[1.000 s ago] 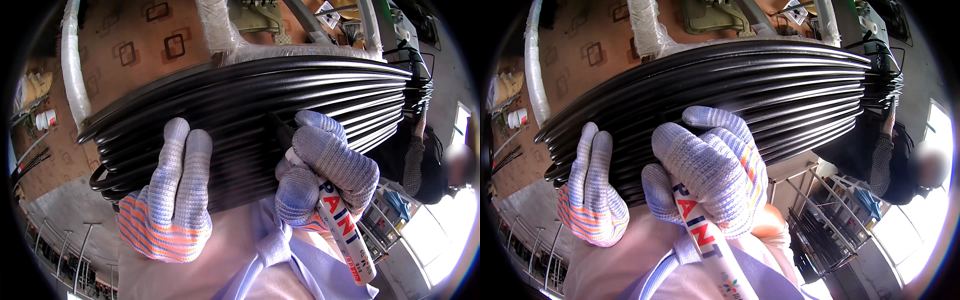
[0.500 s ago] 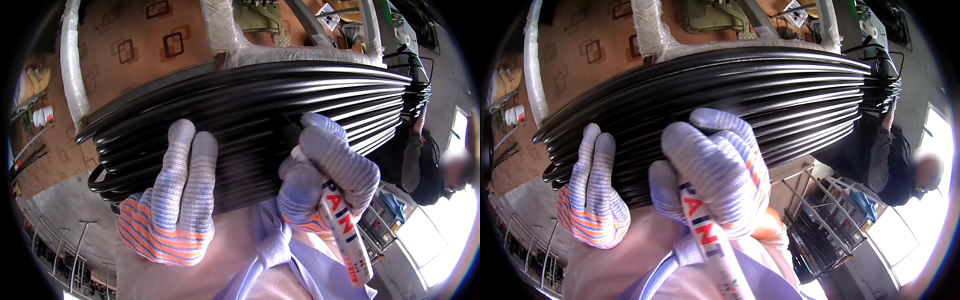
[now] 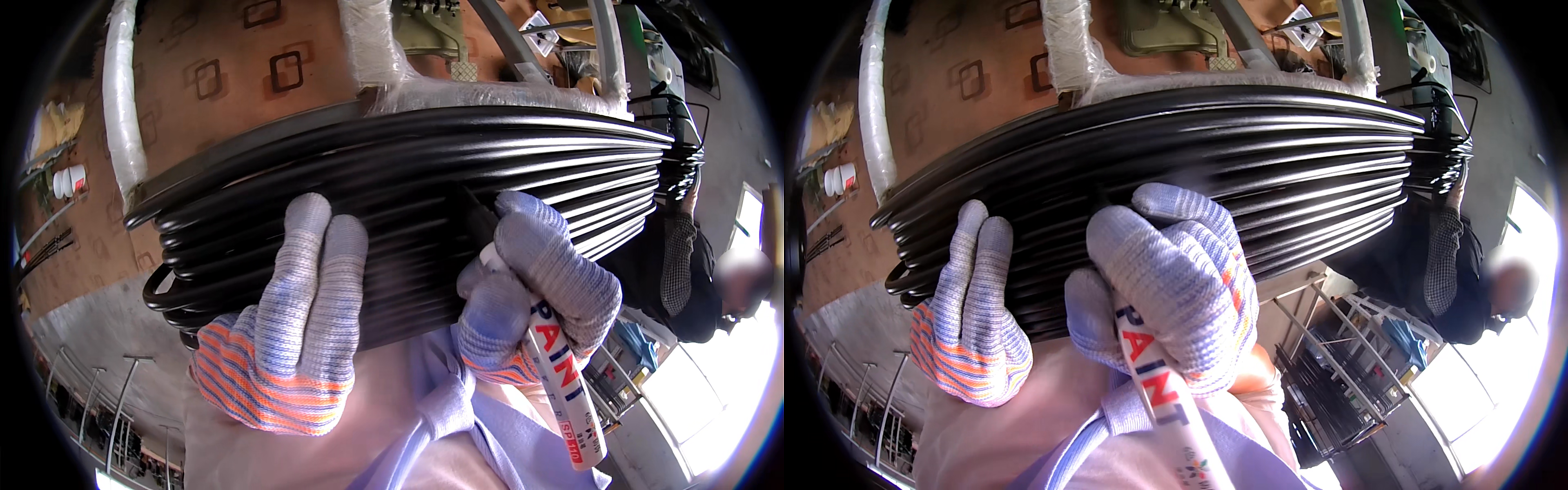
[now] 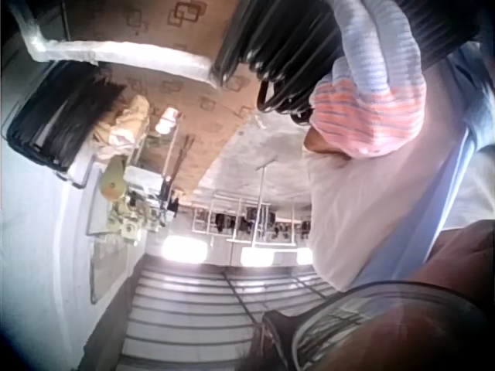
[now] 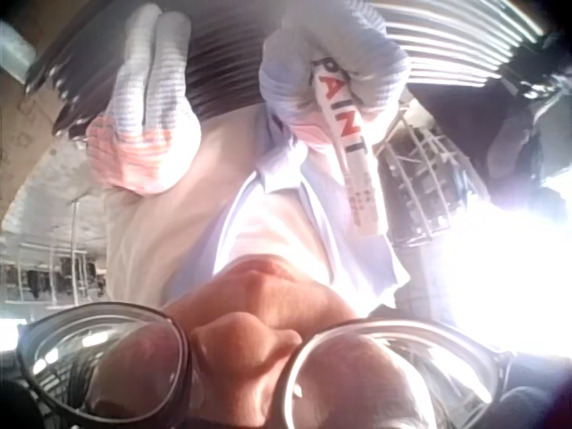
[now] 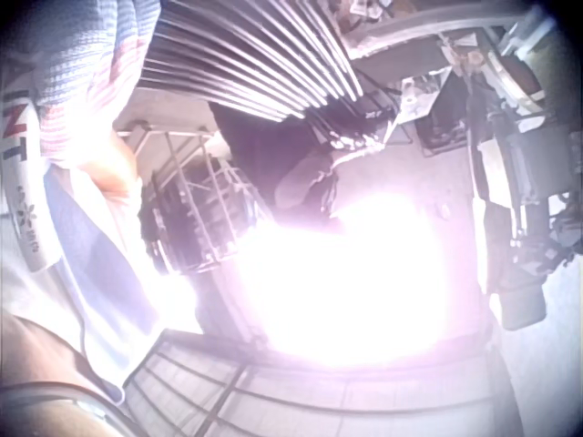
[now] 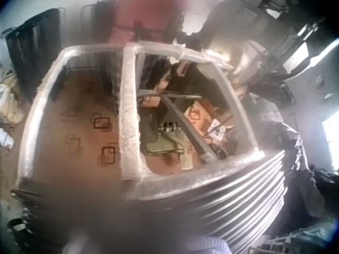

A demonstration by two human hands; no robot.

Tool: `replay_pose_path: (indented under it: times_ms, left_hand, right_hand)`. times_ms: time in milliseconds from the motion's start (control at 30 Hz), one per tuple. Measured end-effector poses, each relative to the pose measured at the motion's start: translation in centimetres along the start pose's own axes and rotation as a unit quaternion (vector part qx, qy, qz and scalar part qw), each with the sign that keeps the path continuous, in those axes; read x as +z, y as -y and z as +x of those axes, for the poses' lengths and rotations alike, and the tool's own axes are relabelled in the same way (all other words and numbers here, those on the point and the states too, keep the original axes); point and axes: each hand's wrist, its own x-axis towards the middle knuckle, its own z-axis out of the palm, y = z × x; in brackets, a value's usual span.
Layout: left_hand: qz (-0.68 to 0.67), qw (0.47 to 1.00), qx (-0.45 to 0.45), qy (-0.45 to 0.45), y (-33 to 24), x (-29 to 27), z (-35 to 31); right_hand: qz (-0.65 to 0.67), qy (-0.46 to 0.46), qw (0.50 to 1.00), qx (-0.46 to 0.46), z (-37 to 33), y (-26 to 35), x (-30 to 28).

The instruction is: The person uses a white marker to label a stack of black metal frames held by a coworker. They write on the side of the frames and then move the stack to a different position on the rack.

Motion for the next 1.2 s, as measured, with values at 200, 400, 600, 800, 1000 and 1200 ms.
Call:
replay_pose_path:
  times_ms: [200,400,600,800,1000,1200]
  left_hand:
    - [-0.05,0.993,0.058,0.094,2.2,-2.2,0.2]
    - [-0.146,0.982,-0.005,0.118,2.5,-2.9,0.0]
    - [-0.075,0.992,0.077,0.059,2.5,-1.5,0.2]
    - [-0.04,0.998,0.053,0.001,1.6,-0.2,-0.2]
    - [-0.059,0.997,0.038,0.013,1.2,-1.1,-0.1]
    - [-0.059,0.998,0.017,0.009,1.2,-1.0,-0.2]
  right_hand:
    - [0.039,0.037,0.997,-0.057,-1.5,0.0,2.0]
    - [0.013,0.102,0.995,0.0,0.3,0.5,0.9]
    - [-0.013,0.071,0.997,-0.013,-0.1,0.1,1.7]
    - [-0.031,0.167,0.985,0.02,1.0,1.2,-0.1]
    - [0.057,0.184,0.981,-0.008,0.7,-0.2,0.0]
    - [0.051,0.238,0.97,-0.004,2.7,0.2,0.2]
